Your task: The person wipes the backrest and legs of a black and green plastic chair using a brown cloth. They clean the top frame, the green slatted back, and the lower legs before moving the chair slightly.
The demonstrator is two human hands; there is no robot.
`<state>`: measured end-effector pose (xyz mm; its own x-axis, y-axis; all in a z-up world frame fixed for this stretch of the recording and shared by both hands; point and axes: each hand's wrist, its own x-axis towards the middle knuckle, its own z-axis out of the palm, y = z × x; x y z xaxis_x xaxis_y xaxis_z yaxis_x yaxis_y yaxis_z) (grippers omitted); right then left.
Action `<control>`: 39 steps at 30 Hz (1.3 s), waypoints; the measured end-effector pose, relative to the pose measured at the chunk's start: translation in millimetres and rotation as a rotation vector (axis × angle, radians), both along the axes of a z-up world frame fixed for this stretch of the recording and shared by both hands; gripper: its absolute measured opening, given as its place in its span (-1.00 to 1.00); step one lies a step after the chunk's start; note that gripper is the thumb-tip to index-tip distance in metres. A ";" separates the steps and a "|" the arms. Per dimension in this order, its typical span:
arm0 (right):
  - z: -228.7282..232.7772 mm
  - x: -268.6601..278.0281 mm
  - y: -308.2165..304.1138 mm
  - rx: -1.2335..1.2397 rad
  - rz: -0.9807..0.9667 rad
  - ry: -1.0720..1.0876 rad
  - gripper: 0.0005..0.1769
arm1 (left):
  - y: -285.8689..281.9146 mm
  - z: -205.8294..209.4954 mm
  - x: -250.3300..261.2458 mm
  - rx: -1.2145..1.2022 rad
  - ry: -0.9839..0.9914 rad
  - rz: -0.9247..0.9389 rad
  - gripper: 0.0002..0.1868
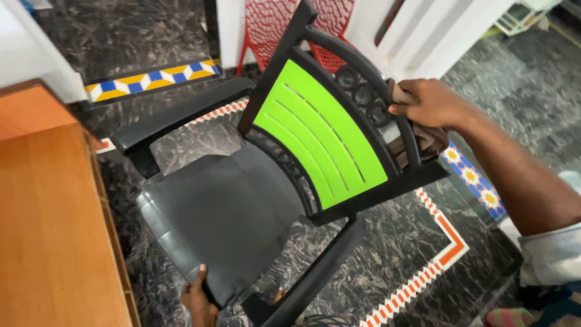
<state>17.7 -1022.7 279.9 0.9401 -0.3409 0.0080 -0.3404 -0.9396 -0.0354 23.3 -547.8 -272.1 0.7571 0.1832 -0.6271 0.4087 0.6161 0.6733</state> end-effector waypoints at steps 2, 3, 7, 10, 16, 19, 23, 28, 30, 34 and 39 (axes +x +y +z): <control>2.9 -4.5 -36.1 0.012 -0.042 -0.033 -0.44 | -35.4 6.7 5.1 -0.021 -0.016 -0.021 -0.59; 6.2 -5.4 -54.5 0.013 -0.062 -0.053 -0.44 | -53.5 8.8 10.3 -0.039 0.016 -0.038 -0.59; 10.7 -13.4 -123.7 0.066 -0.136 -0.144 -0.46 | -123.8 13.4 40.4 -0.006 -0.007 -0.104 -0.59; 9.3 -14.0 -177.1 0.054 -0.212 -0.181 -0.44 | -182.3 12.9 73.3 0.013 -0.030 -0.167 -0.58; 7.5 -7.9 -273.9 0.040 -0.404 -0.238 -0.58 | -317.7 15.7 144.4 -0.106 -0.045 -0.317 -0.56; 14.7 -9.9 -323.4 -0.020 -0.508 -0.232 -0.69 | -381.6 20.8 171.8 -0.145 -0.075 -0.414 -0.58; 16.2 -27.8 -393.6 -0.039 -0.514 -0.327 -0.63 | -463.7 31.5 197.1 -0.184 -0.037 -0.479 -0.55; 11.0 -37.1 -481.3 -0.022 -0.618 -0.343 -0.62 | -570.2 38.9 215.5 -0.011 0.067 -0.568 -0.51; 4.1 -35.7 -526.6 -0.055 -0.601 -0.354 -0.61 | -614.5 33.8 216.6 -0.057 0.023 -0.551 -0.47; -15.9 -18.3 -633.1 0.031 -0.587 -0.419 -0.58 | -706.6 25.7 215.0 0.064 -0.022 -0.544 -0.35; -24.7 19.0 -746.0 -0.028 -0.436 -0.455 -0.56 | -818.4 30.6 221.8 0.168 0.081 -0.536 -0.21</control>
<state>36.7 -1768.7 255.3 0.6151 -0.6858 0.3889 -0.6492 -0.7205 -0.2438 245.1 -1366.2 -241.5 0.7222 -0.1111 -0.6827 0.6894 0.1957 0.6974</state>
